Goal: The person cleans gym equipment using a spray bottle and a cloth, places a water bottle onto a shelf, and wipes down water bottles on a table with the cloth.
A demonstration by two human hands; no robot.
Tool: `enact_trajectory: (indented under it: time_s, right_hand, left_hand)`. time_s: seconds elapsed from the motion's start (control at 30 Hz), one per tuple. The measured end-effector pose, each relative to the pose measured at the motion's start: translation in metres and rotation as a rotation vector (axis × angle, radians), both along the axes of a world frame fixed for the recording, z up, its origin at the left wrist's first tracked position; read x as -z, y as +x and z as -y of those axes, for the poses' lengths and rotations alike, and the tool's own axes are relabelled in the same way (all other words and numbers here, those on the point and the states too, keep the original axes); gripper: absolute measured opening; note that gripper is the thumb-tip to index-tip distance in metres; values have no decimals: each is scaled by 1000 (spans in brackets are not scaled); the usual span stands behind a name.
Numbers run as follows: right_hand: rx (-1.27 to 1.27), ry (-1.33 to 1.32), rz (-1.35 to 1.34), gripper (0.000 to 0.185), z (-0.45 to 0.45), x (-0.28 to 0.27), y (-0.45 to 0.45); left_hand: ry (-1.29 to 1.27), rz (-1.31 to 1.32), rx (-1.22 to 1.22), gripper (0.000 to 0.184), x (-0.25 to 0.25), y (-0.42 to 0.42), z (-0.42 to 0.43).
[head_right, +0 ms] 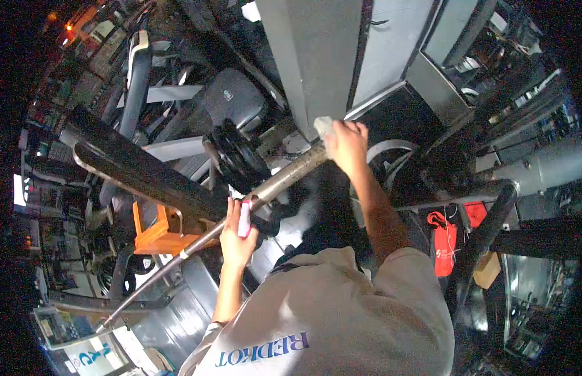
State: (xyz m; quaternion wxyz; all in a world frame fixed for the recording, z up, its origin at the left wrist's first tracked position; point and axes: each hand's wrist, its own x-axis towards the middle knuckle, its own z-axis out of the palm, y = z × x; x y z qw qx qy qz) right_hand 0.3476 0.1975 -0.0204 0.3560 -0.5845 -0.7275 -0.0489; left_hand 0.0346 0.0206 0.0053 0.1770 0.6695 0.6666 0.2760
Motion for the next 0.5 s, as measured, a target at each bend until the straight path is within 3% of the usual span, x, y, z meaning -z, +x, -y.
enact_trajectory:
  time_s: [0.1, 0.2, 0.37, 0.43, 0.47, 0.5]
  right_hand:
    - [82, -303, 45, 32, 4, -23, -21]
    - [-125, -291, 81, 35, 20, -11, -51]
    - [-481, -347, 91, 37, 61, 2, -125]
    - [-634, -337, 39, 39, 77, 10, -157]
    - [-677, -306, 7, 40, 83, 23, -175]
    - [-707, -320, -84, 36, 87, 3, -178]
  left_hand:
    - [0, -26, -26, 83, 1, 6, 9]
    - [154, -66, 2, 82, 14, 10, 20]
    - [149, 71, -19, 73, 36, 22, 49]
    - [89, 182, -23, 67, 36, 21, 58]
    - [177, 169, 17, 62, 44, 17, 62]
    - [209, 197, 16, 59, 53, 14, 67]
